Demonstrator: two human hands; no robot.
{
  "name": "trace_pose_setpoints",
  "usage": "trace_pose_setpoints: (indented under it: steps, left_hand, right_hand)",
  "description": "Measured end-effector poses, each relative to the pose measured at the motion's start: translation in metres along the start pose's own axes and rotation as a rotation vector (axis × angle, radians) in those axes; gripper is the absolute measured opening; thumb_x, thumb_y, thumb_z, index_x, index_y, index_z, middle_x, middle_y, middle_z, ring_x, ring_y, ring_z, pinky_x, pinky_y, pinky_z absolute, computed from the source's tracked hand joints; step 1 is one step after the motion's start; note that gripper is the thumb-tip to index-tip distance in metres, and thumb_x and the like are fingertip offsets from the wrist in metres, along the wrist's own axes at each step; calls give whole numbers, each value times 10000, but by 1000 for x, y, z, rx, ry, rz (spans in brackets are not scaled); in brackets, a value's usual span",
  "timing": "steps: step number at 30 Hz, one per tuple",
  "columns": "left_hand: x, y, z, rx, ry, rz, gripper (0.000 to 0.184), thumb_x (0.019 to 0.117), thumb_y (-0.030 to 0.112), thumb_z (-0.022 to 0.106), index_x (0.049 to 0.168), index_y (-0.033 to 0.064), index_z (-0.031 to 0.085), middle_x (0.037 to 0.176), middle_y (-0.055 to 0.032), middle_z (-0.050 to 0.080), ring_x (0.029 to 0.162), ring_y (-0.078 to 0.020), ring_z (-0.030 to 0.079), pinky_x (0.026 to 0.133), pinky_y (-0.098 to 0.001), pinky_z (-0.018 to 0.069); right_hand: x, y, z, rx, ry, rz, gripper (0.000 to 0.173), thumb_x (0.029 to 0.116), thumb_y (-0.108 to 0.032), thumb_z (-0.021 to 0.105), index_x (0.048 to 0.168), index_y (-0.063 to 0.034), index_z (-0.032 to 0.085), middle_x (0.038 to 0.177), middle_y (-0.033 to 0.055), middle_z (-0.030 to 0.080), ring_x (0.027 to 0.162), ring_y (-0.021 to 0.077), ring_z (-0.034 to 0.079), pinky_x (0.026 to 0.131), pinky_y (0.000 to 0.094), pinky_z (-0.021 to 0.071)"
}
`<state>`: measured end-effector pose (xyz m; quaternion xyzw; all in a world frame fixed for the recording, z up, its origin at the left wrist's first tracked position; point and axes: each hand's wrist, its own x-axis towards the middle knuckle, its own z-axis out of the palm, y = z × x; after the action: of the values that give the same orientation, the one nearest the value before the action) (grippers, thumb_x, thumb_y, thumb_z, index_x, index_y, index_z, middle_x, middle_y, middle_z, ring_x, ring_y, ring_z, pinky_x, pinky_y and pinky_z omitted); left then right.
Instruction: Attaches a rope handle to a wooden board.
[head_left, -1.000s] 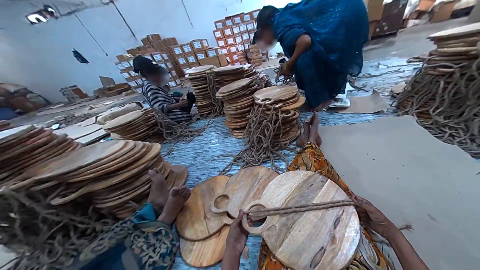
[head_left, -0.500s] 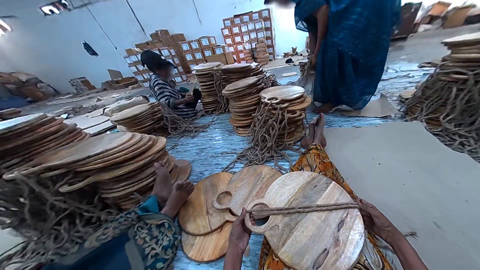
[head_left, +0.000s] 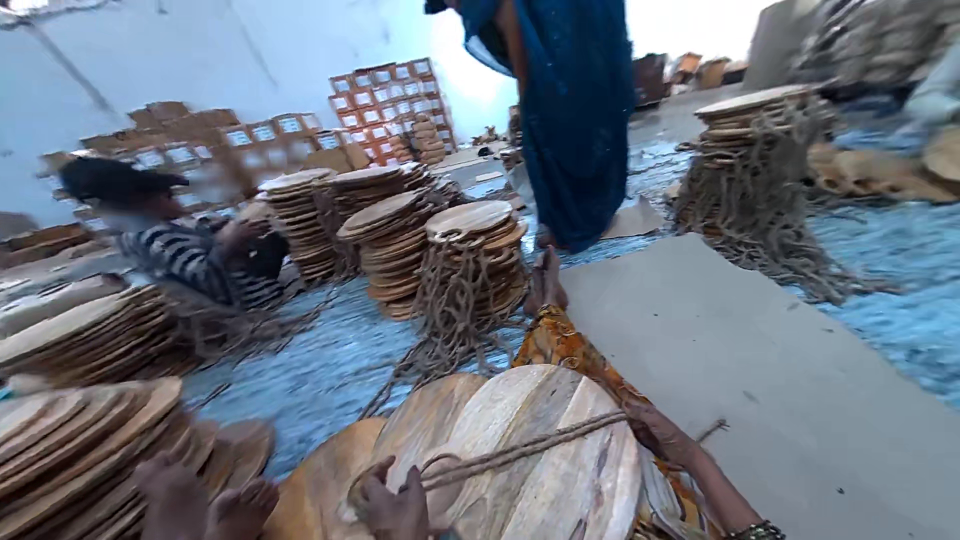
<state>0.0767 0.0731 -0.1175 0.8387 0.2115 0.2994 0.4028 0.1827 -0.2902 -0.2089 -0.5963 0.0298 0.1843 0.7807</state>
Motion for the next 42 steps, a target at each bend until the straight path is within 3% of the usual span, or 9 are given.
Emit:
trace_pose_setpoints:
  steps: [3, 6, 10, 14, 24, 32, 35, 39, 42]
  left_hand:
    - [8, 54, 22, 116, -139, 279, 311, 932, 20, 599, 1187, -156, 623, 1278, -426, 538, 1234, -608, 492, 1037, -670, 398]
    - [4, 94, 69, 80, -587, 366, 312, 1007, 65, 542, 1239, -129, 616, 1302, -340, 585, 1255, -476, 553, 1077, -551, 441]
    - [-19, 125, 139, 175, -1101, 436, 359, 1029, 110, 552, 1340, -67, 590, 1392, -294, 548, 1304, -418, 540, 1125, -508, 413]
    - [-41, 126, 184, 294, -1258, 511, 376, 1019, 112, 577, 1352, -62, 597, 1424, -309, 519, 1321, -460, 501, 1119, -557, 382]
    - [-40, 153, 192, 573, -1336, 481, 300, 1013, 65, 589, 1273, -79, 631, 1466, -270, 498, 1382, -376, 480, 1163, -430, 375]
    - [-54, 149, 188, 605, -1272, 624, 354, 1023, -34, 456, 1353, -95, 570, 1455, -311, 488, 1350, -446, 492, 1128, -507, 401]
    - [-61, 138, 181, 622, -1228, 704, 391, 1012, -64, 434, 1388, -135, 516, 1471, -339, 468, 1356, -475, 484, 1130, -530, 387]
    - [-68, 108, 170, 402, -1041, 746, 302, 1042, 43, 474, 1233, -135, 625, 1250, -336, 623, 1194, -484, 608, 1039, -545, 476]
    - [-77, 99, 155, 201, -831, 710, 284, 1012, 52, 519, 1171, -142, 652, 1115, -328, 684, 1058, -487, 682, 943, -561, 539]
  right_hand:
    - [3, 3, 2, 1, 2, 11, 185, 1089, -140, 373, 1067, -118, 555, 731, -103, 599, 619, -24, 559, 602, 166, 478]
    - [6, 4, 0, 9, -32, 16, 181, 1087, -130, 375, 1042, -126, 551, 737, -104, 596, 654, -13, 578, 657, 185, 504]
    - [9, 9, -1, 31, -42, 20, 194, 1085, -143, 387, 962, -159, 535, 658, -122, 544, 555, -26, 499, 557, 163, 438]
    - [9, 14, -3, 55, -67, 6, 192, 1079, -124, 388, 970, -151, 544, 688, -121, 549, 564, -30, 488, 555, 157, 427]
    - [14, 23, -4, 56, -93, 1, 182, 1073, -137, 413, 960, -154, 555, 696, -125, 515, 565, -28, 445, 556, 161, 400]
    - [9, 11, 2, -25, -45, 22, 203, 1082, -153, 422, 948, -124, 571, 689, -112, 483, 567, -14, 433, 551, 176, 389]
    - [-1, -10, 5, -307, -5, 55, 295, 1105, -191, 404, 1079, -2, 630, 797, -13, 528, 658, 54, 470, 634, 248, 423]
    - [-17, -38, 13, -589, -62, 103, 404, 1121, -223, 375, 1189, 83, 629, 1051, 195, 642, 911, 226, 592, 866, 421, 475]
    - [-34, -54, 22, -592, -109, 99, 385, 1120, -250, 367, 1105, 30, 631, 828, 39, 548, 679, 94, 472, 650, 294, 413]
